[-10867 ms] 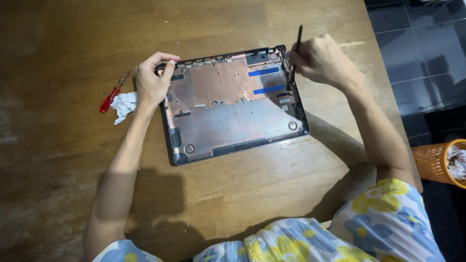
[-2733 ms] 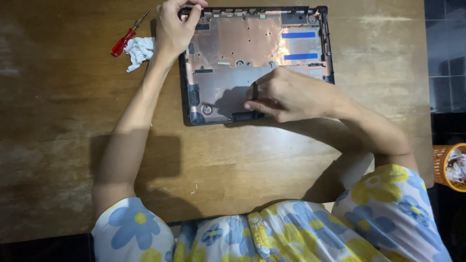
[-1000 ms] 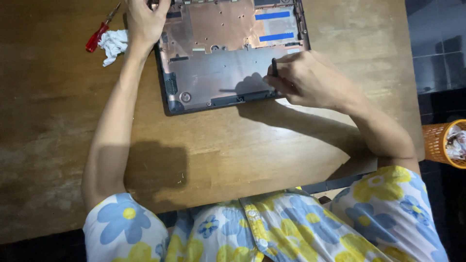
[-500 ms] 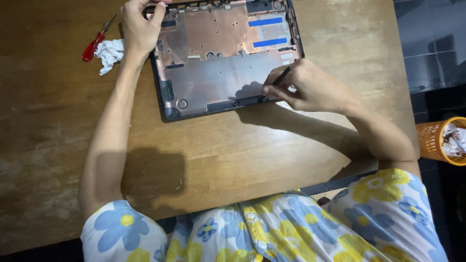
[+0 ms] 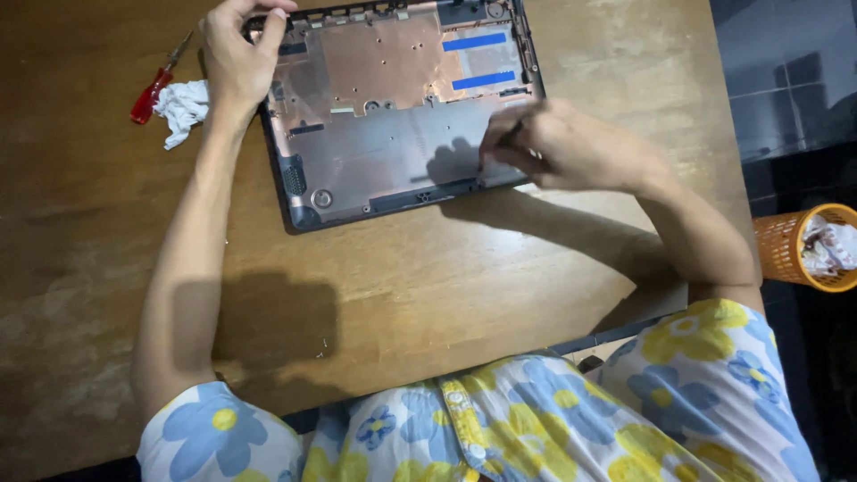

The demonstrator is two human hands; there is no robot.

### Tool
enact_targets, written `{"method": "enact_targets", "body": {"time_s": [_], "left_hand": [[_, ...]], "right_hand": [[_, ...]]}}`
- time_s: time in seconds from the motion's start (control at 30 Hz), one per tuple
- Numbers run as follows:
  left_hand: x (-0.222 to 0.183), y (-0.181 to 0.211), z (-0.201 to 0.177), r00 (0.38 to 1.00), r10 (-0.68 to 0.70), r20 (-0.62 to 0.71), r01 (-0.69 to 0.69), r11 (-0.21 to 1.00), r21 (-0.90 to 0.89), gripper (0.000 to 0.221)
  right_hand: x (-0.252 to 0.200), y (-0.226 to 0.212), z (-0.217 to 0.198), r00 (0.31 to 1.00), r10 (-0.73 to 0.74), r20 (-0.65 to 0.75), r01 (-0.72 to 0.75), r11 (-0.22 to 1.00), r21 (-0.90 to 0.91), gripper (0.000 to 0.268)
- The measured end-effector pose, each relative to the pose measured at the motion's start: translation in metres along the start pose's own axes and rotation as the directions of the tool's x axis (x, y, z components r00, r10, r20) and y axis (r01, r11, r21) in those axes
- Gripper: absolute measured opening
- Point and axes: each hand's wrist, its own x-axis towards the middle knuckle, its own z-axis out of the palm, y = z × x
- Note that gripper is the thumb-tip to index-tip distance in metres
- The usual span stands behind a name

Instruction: Disassembling a laptop by removing the back cover and unscrewing internal components for repair.

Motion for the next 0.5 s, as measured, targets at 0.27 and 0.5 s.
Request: {"method": "enact_targets", "body": {"time_s": [0.27,0.5], "left_hand": [[-0.002,0.002,0.0,1.0,-0.025,0.0,0.025,1.0,0.011,0.017],[-0.003,-0.007,0.002,1.0,0.001,0.01,-0.001,0.999,-0.039,0.015]], "right_hand": [[-0.004,0.025,-0.015,0.995,0.065,0.08,-0.062,0.997,-0.037,0.02],[-0.027,0.028,-0.019,0.978,0.205,0.025,-0.196,0.958,-0.21,0.022]]}}
